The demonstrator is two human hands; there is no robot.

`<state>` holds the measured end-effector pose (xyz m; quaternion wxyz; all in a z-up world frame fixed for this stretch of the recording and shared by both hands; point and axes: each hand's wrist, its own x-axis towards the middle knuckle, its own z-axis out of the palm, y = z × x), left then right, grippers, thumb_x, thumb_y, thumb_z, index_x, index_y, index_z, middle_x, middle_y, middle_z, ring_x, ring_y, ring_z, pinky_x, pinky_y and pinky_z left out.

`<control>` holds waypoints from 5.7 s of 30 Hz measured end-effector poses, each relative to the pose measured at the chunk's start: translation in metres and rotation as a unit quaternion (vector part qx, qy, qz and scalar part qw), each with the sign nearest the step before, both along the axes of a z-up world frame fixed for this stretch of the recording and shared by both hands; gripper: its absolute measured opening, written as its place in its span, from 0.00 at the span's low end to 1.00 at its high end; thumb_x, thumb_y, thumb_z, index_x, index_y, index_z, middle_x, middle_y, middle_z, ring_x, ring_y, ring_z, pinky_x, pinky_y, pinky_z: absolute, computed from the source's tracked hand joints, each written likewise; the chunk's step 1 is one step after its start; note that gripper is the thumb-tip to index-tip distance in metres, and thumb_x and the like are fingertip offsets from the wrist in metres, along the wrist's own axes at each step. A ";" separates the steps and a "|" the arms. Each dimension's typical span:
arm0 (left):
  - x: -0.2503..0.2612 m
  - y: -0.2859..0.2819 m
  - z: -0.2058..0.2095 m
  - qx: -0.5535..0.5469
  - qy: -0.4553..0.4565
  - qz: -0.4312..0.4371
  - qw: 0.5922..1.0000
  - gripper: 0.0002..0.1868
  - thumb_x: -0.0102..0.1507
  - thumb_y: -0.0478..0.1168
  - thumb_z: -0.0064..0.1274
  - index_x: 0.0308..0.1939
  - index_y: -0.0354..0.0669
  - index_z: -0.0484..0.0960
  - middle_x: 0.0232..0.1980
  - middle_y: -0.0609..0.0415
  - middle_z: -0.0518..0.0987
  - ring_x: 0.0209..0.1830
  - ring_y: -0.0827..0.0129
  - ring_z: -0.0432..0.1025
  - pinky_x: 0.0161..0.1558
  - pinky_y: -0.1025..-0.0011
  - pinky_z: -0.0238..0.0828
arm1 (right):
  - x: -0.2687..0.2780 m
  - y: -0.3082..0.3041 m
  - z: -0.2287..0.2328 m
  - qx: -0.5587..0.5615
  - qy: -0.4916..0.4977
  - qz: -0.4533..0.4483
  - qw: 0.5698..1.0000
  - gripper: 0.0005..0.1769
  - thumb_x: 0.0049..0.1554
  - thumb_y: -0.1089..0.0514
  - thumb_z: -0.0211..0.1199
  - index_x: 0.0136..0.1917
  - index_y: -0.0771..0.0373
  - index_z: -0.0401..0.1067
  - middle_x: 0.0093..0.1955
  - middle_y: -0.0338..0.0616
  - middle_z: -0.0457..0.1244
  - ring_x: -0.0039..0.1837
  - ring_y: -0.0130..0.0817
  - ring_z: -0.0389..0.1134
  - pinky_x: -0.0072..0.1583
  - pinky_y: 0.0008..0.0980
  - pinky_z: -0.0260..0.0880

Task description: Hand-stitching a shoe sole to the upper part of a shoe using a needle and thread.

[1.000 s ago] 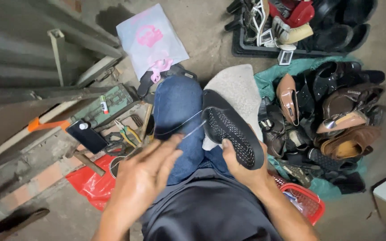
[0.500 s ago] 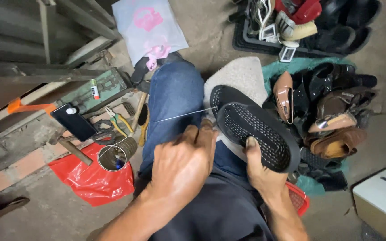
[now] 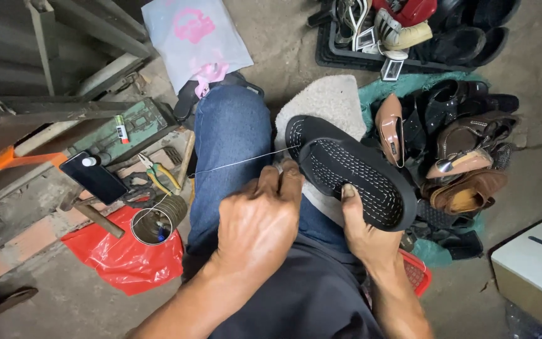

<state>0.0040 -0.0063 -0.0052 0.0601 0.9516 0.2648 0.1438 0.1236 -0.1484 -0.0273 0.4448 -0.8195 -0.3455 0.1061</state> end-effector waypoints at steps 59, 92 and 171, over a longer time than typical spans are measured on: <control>-0.050 0.110 -0.099 -0.403 -0.033 -0.069 0.912 0.10 0.61 0.36 0.62 0.44 0.35 0.86 0.27 0.61 0.79 0.29 0.82 0.69 0.40 0.74 0.76 | -0.039 0.027 -0.007 -0.135 -0.331 0.124 0.926 0.26 0.64 0.60 0.42 0.70 0.71 0.66 0.70 0.68 0.62 0.28 0.27 0.61 0.34 0.26 0.62; -0.046 0.069 -0.097 -0.177 0.109 0.017 0.978 0.09 0.66 0.43 0.41 0.31 0.52 0.72 0.18 0.61 0.62 0.15 0.70 0.53 0.20 0.63 0.52 | -0.044 0.029 -0.016 -0.123 -0.301 0.107 0.940 0.26 0.63 0.62 0.43 0.72 0.70 0.66 0.72 0.65 0.61 0.26 0.24 0.60 0.33 0.26 0.62; -0.039 0.071 -0.090 -0.108 0.030 -0.073 0.991 0.11 0.66 0.51 0.47 0.39 0.49 0.72 0.23 0.52 0.77 0.28 0.55 0.77 0.29 0.60 0.72 | 0.026 0.069 -0.021 -0.114 0.051 0.213 0.969 0.12 0.64 0.58 0.57 0.57 0.64 0.75 0.44 0.56 0.72 0.50 0.57 0.74 0.53 0.54 0.73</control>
